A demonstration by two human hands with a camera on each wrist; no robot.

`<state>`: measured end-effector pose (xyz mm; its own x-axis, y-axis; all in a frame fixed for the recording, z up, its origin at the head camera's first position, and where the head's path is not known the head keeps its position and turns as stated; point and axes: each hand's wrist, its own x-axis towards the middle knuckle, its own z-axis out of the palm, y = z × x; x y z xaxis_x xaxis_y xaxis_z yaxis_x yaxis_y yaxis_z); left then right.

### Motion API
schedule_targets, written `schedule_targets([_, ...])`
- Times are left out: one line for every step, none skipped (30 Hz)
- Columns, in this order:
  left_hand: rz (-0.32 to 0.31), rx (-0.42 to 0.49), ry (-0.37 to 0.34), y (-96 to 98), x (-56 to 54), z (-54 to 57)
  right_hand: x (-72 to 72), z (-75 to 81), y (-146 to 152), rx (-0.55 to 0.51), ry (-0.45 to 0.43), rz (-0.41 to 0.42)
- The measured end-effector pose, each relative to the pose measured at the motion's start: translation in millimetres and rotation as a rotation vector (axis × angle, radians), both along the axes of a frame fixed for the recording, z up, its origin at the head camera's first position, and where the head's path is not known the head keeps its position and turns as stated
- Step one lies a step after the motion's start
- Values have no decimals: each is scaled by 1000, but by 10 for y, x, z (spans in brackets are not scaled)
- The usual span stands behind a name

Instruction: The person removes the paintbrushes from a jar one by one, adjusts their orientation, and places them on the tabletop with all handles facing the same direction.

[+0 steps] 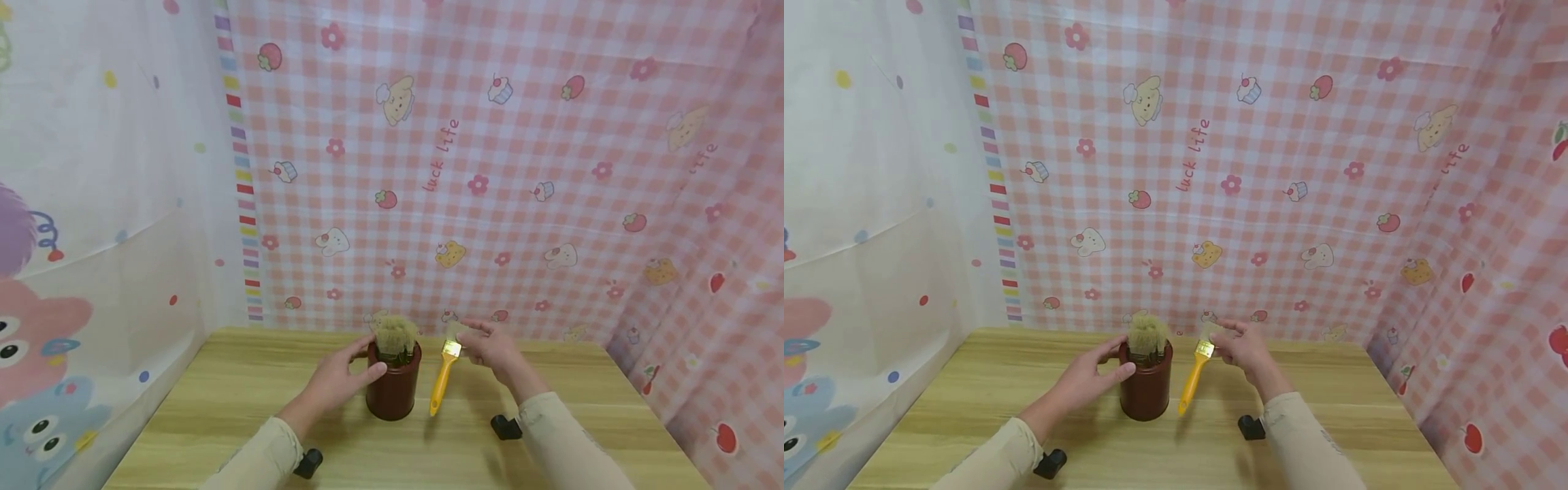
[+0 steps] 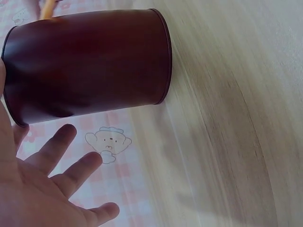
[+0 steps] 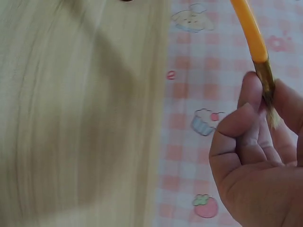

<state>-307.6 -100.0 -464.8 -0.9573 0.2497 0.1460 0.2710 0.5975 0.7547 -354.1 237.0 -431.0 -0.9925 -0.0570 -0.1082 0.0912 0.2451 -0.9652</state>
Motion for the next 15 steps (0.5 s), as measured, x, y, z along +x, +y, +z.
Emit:
schedule_targets([-2, 7, -7, -3, 4, 3, -12, -39, -11, 20, -5, 20])
schedule_targets([-7, 16, -12, -5, 7, 5, -25, -79, -26, 34, -16, 31])
schedule_targets([-11, 21, -14, -7, 8, 7, -33, -115, -44, 50, -27, 32])
schedule_targets([-12, 26, -19, -8, 11, 11, -41, -150, -65, 62, -41, 36])
schedule_targets([-15, 31, -22, -8, 11, 12, -48, -187, -85, 75, -50, 41])
schedule_targets([-16, 34, -26, -9, 13, 12, -52, -223, -109, 92, -56, 46])
schedule_targets([-17, 37, -27, -9, 15, 14, -54, -257, -135, 104, -63, 51])
schedule_targets([-16, 41, -30, -8, 17, 15, -54, -288, -164, 119, -65, 55])
schedule_targets([-13, 39, -33, -7, 17, 13, -49, -314, -193, 139, -66, 59])
schedule_targets([-11, 39, -35, -5, 19, 11, -46, -340, -219, 156, -65, 69])
schedule_targets([-8, 39, -34, -4, 19, 8, -44, -366, -244, 170, -60, 77])
schedule_targets([-7, 40, -33, -2, 20, 6, -38, -386, -270, 184, -61, 81])
schedule_targets([-6, 39, -32, -2, 20, 4, -36, -409, -292, 192, -60, 87])
schedule_targets([-5, 38, -30, -2, 22, 4, -34, -431, -311, 198, -61, 91])
schedule_targets([-5, 36, -30, -3, 24, 2, -31, -448, -326, 203, -62, 94])
